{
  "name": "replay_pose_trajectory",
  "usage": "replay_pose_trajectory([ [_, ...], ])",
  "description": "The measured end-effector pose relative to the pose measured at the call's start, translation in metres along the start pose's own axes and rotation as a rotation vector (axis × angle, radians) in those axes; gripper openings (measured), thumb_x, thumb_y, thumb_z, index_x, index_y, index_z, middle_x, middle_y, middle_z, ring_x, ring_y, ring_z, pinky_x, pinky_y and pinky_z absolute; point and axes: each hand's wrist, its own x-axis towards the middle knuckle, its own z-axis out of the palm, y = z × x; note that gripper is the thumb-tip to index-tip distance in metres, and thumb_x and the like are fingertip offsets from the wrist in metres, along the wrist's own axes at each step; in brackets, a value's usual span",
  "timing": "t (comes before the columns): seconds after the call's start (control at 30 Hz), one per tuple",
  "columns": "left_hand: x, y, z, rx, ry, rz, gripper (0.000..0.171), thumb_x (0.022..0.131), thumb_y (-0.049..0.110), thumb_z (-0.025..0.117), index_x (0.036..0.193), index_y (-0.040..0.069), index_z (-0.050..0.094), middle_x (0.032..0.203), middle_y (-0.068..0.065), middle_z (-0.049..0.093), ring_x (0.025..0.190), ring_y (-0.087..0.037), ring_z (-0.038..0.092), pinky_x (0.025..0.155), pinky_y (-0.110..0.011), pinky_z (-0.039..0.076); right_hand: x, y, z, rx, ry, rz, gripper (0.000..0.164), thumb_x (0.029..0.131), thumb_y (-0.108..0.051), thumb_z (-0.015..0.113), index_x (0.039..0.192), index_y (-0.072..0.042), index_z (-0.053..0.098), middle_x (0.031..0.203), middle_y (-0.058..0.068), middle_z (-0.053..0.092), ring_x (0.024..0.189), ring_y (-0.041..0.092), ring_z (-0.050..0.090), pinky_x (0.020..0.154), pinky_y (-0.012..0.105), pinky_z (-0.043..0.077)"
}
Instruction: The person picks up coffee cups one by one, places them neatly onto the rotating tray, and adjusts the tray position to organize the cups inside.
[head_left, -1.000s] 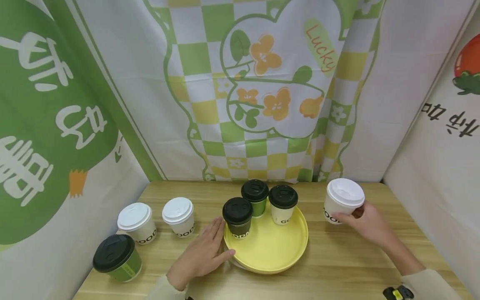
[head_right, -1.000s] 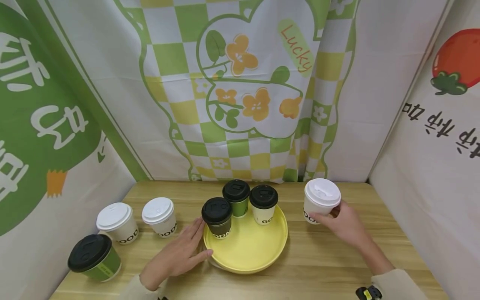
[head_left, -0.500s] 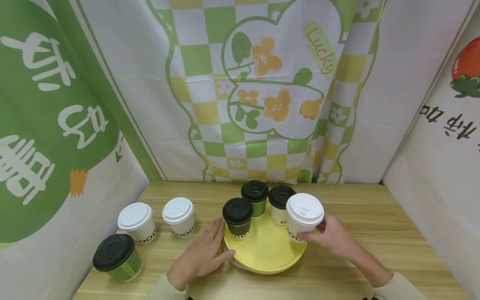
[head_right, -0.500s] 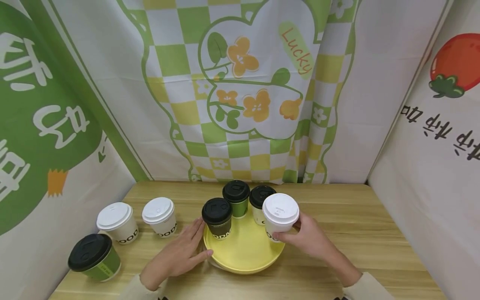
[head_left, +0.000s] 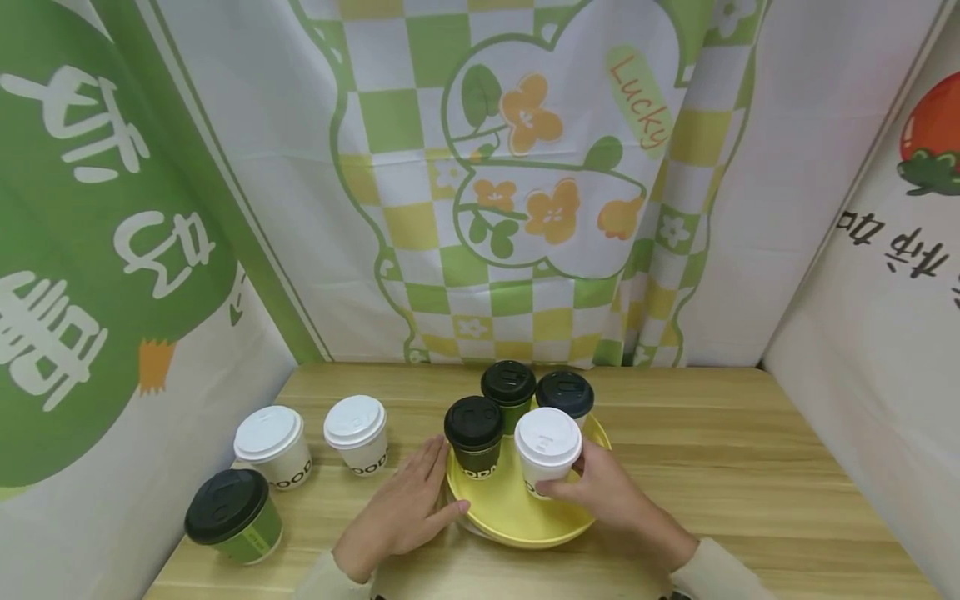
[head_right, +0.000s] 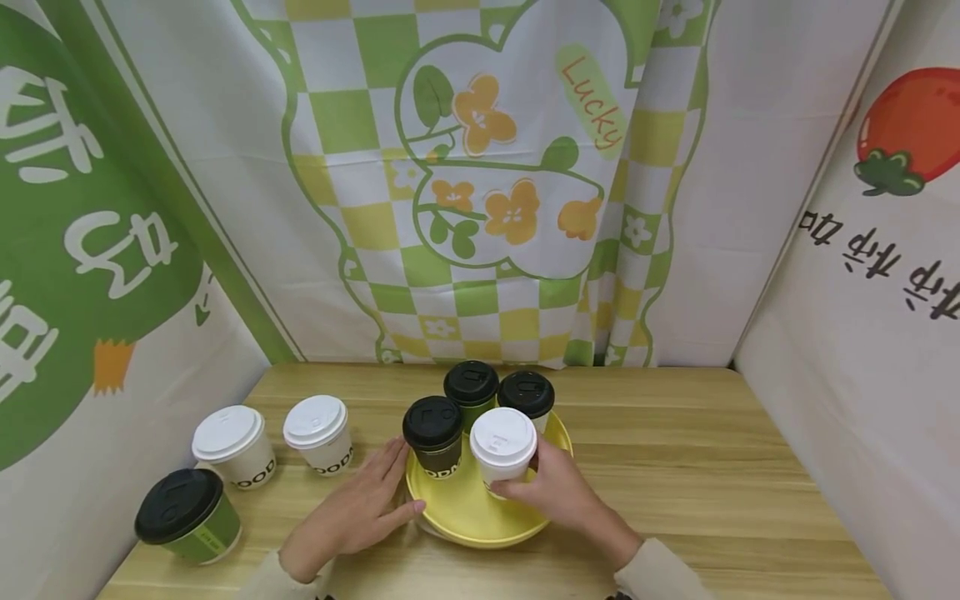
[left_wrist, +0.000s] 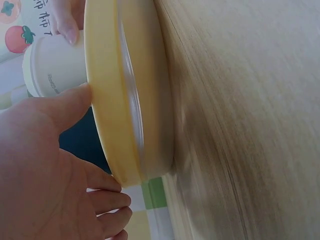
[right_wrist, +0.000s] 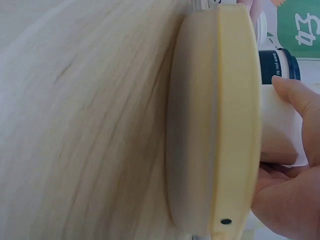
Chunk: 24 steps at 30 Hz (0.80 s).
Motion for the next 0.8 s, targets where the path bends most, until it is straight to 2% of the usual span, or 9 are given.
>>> replay_pose_trajectory([
  [0.13,-0.001,0.000,0.000,0.000,0.000,-0.002,0.089,0.106,0.056,0.052,0.161,-0.012,0.030,0.172,-0.029,0.024,0.161,-0.044,0.027,0.132,-0.054,0.028,0.006,0.002,0.008,-0.015,0.021,0.005,0.085,0.076,-0.019,0.096,0.148,-0.004,0.054,0.144,0.012,0.066,0.137,0.033,0.062,0.120,0.050,0.048],
  [0.37,-0.001,0.000,0.001,-0.005,0.007,0.004,0.089,0.106,0.055,0.053,0.160,-0.012,0.030,0.172,-0.030,0.024,0.161,-0.044,0.027,0.132,-0.054,0.028,0.012,0.002,0.016,-0.007,0.004,-0.039,0.088,0.075,-0.014,0.095,0.150,0.000,0.050,0.147,0.018,0.063,0.138,0.038,0.060,0.120,0.053,0.047],
  [0.8,0.000,0.000,0.001,-0.003,0.010,0.006,0.091,0.106,0.058,0.052,0.160,-0.012,0.030,0.171,-0.030,0.025,0.161,-0.044,0.027,0.132,-0.054,0.029,0.020,0.002,0.017,-0.069,0.009,-0.069,0.088,0.076,-0.015,0.095,0.150,-0.001,0.050,0.145,0.017,0.064,0.134,0.037,0.063,0.115,0.052,0.052],
])
